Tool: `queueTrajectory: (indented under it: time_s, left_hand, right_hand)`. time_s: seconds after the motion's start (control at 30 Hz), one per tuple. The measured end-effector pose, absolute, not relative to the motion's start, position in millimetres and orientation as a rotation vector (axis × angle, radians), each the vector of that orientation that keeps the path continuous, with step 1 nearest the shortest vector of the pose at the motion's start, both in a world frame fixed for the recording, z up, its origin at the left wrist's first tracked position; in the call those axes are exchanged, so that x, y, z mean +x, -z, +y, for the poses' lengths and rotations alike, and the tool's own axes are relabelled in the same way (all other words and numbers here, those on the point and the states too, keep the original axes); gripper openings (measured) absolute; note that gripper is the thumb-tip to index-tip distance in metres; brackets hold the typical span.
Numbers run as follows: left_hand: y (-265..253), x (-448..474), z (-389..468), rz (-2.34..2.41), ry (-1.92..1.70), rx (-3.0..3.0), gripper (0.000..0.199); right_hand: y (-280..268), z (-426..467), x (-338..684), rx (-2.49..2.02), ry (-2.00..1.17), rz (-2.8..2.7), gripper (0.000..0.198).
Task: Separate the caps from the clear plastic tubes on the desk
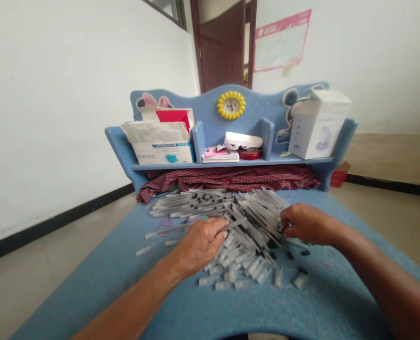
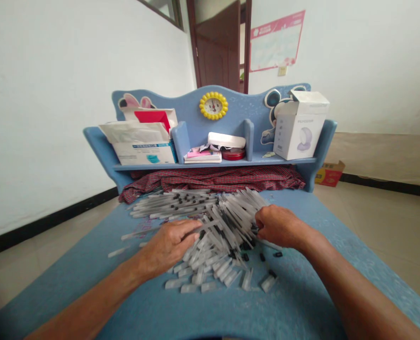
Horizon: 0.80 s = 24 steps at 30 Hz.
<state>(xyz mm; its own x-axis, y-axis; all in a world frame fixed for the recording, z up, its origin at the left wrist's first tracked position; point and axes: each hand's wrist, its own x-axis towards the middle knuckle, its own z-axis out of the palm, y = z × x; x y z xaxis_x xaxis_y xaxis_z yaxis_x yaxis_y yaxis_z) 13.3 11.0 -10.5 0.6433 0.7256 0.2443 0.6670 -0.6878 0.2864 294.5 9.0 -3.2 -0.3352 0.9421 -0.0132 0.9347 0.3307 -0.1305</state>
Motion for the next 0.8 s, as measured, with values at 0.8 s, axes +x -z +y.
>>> queueTrajectory:
  time_s: [0.8]
  left_hand:
    - [-12.2,19.2,-10.5,0.946,-0.358,2.972,0.018]
  right_hand:
    - [-14.6,-28.8,248.0,-1.105,-0.163,-2.585,0.023]
